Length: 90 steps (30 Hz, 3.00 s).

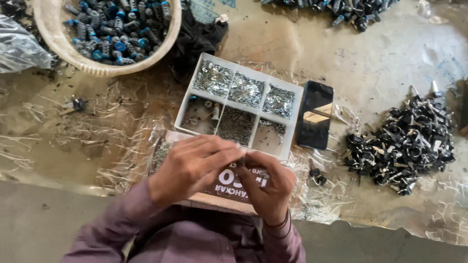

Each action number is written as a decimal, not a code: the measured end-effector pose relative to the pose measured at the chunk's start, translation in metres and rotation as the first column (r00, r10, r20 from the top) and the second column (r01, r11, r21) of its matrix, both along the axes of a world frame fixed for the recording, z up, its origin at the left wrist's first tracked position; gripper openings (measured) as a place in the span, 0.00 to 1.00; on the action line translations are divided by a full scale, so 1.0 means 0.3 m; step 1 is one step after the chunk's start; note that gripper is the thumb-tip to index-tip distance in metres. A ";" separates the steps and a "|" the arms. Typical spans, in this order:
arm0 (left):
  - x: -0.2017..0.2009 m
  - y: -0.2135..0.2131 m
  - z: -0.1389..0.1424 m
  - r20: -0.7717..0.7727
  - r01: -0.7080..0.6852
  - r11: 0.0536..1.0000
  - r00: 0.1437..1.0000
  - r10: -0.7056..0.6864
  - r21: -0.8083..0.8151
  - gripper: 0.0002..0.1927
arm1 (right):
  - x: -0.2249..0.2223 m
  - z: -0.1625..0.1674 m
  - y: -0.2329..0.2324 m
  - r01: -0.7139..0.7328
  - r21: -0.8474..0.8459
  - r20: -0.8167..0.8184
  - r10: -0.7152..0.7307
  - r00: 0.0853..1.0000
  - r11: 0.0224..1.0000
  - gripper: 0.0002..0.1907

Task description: The person picks small metal fitting parts from a compartment box and from piles on the table, fits the components together by hand, and places the finished assemblies into a plastic basket, repeating the assembly cycle.

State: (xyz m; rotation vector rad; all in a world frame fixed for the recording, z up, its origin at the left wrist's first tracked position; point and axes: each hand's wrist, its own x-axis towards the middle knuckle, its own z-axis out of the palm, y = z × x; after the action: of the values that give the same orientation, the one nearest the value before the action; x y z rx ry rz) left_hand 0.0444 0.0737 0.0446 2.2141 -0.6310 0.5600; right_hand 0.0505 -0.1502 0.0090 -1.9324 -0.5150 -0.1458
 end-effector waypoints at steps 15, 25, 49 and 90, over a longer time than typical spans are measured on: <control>0.104 0.049 -0.058 -0.208 -0.280 0.852 0.956 0.206 -0.442 0.21 | 0.276 0.180 0.091 -0.041 -0.221 -0.055 0.029 0.998 0.974 0.13; 0.169 0.020 -0.053 -0.328 -0.314 0.838 0.929 0.173 -0.445 0.21 | 0.374 0.136 0.165 -0.035 -0.593 0.205 0.192 0.960 0.805 0.04; 0.172 0.038 -0.088 -0.194 -0.253 0.889 0.962 0.191 -0.381 0.20 | 0.289 -0.004 0.121 -0.025 0.350 -0.411 0.177 0.894 0.936 0.12; 0.159 0.048 -0.076 -0.187 -0.364 0.910 0.925 0.330 -0.199 0.19 | 0.381 0.079 0.166 -0.008 -0.833 0.121 0.196 0.973 0.553 0.04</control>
State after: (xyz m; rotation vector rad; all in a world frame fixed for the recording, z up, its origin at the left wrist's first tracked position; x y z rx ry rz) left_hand 0.0920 0.0880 0.0217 2.1298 -0.0808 0.6042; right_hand 0.1647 -0.1003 0.0327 -2.8398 -0.9600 -0.0061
